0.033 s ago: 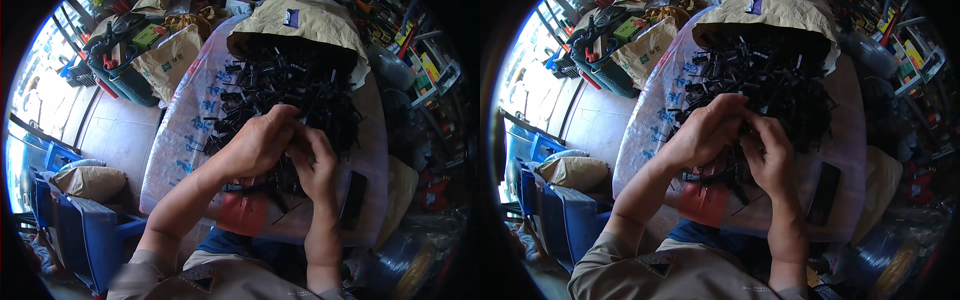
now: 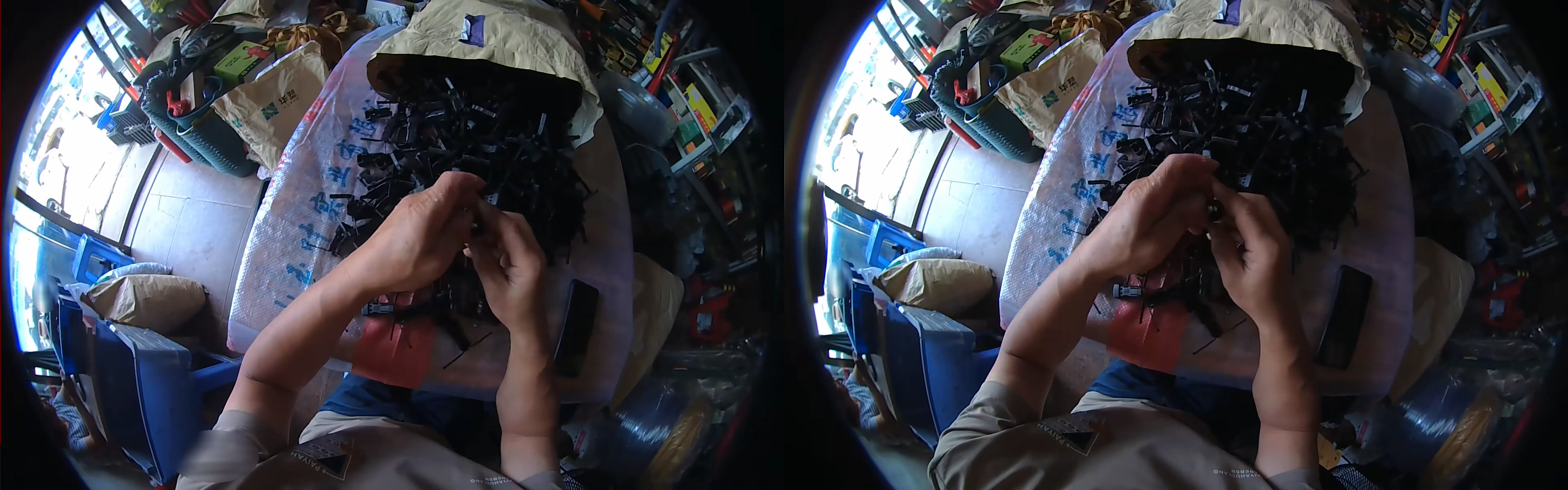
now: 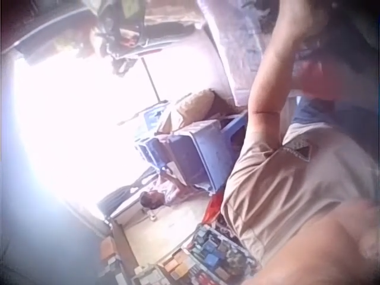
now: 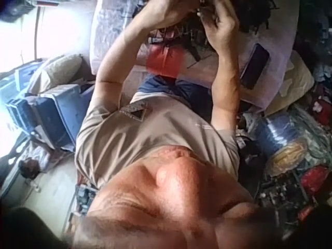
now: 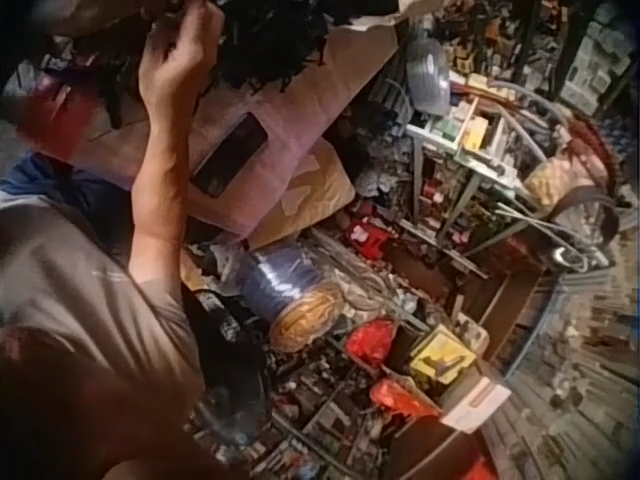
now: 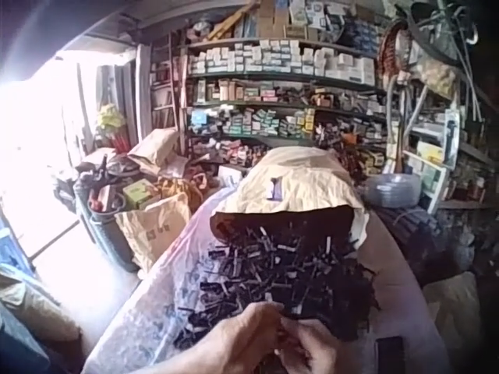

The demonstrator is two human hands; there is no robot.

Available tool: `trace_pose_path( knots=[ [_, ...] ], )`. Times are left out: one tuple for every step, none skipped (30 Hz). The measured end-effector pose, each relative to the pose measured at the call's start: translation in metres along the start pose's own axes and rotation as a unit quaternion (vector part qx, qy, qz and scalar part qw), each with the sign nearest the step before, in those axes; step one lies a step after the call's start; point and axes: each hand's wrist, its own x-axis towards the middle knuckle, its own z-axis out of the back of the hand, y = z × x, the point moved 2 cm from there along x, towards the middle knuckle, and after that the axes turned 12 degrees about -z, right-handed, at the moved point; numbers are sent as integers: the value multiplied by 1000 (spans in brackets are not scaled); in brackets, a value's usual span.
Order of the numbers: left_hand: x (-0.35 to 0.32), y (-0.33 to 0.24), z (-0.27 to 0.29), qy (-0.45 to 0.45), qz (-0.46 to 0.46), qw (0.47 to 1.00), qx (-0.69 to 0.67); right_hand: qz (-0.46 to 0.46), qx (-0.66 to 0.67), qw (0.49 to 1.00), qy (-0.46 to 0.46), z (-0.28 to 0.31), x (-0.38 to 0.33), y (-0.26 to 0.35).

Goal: Sorting and inspecting small black plastic components on a table.

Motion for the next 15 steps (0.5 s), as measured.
trace_pose_path(
  knots=[
    [-2, 5, -2, 4, 0, 1000, -1, -22, 22, 1000, 5, -1, -2, -4],
    [-4, 9, -3, -4, 25, 999, -42, -24, 21, 1000, 1, 1, -1, -5],
    [-6, 13, -4, -11, 50, 995, -83, -43, 28, 999, 18, 3, 0, -7],
    [-9, 18, -5, -14, 77, 987, -137, -62, 35, 997, 35, 3, 1, -10],
    [-10, 22, -7, -13, 79, 987, -139, -65, 34, 997, 34, 3, 1, -11],
    [-10, 25, -10, -48, 77, 981, -170, -86, 52, 994, 44, 1, 2, -14],
    [-11, 27, -10, -84, 74, 973, -201, -106, 69, 990, 55, -2, 2, -16],
    [-11, 28, -9, -87, 72, 973, -203, -105, 66, 991, 57, -3, 3, -16],
    [-12, 30, -7, -83, 89, 965, -233, -130, 98, 985, 59, -3, 3, -15],
    [-13, 30, -6, -79, 106, 956, -263, -154, 130, 977, 61, -4, 3, -15],
    [-12, 30, -3, -84, 102, 956, -264, -159, 132, 977, 52, -2, 4, -17],
    [-12, 27, 0, -99, 93, 956, -260, -163, 134, 977, 43, 2, 4, -19],
    [-12, 26, 4, -115, 84, 956, -256, -161, 152, 974, 40, 5, 5, -18],
    [-13, 29, 10, -99, 95, 962, -235, -159, 149, 975, 45, 3, 5, -16],
    [-14, 31, 13, -104, 92, 962, -235, -143, 130, 981, 31, 3, 4, -13]
  ],
)
